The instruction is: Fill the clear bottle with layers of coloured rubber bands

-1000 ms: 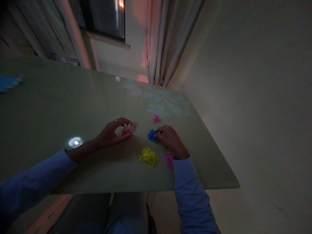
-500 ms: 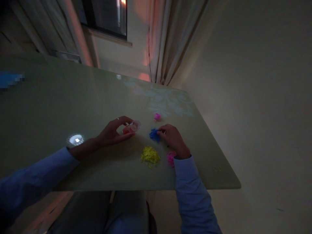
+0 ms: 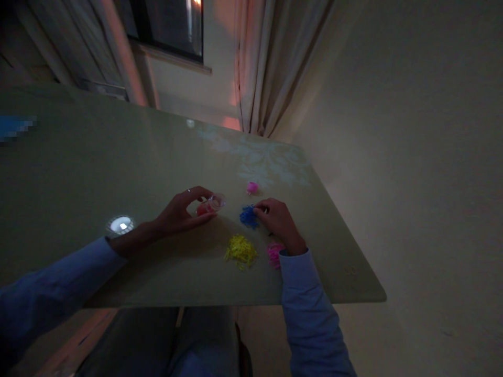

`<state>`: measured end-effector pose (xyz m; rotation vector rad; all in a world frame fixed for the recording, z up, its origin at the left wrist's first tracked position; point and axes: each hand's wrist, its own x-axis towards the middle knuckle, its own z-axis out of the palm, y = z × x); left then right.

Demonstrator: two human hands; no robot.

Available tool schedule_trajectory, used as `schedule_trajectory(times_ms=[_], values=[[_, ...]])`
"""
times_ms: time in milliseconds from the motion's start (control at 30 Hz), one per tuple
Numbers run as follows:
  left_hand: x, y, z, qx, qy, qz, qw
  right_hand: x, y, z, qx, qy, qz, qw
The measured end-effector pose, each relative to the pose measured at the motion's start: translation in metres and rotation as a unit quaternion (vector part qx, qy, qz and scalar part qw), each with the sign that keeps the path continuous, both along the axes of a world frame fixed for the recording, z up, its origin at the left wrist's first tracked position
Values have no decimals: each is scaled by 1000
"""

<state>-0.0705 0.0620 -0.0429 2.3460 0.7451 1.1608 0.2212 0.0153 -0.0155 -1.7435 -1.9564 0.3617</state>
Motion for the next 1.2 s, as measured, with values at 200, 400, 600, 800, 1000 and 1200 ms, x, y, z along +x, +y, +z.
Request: schedule_trajectory(times_ms=[200, 400, 600, 800, 1000, 1200], values=[[0, 1, -2, 6, -2, 3, 1000, 0, 0, 1, -12, 42, -21, 999], [0, 0, -1, 0, 1, -1, 1000, 2, 3, -1, -13, 89, -36, 995], [0, 0, -1, -3, -4, -4, 1000, 4, 5, -2, -15, 120, -44, 992], [1, 0, -2, 3, -3, 2, 1000, 2, 5, -1, -17, 143, -47, 989], [1, 1, -4, 5, -5, -3, 1000, 1, 4, 1, -18, 155, -43, 987], [1, 0, -4, 0, -7, 1, 1000, 2, 6, 0, -13, 164, -43, 985]])
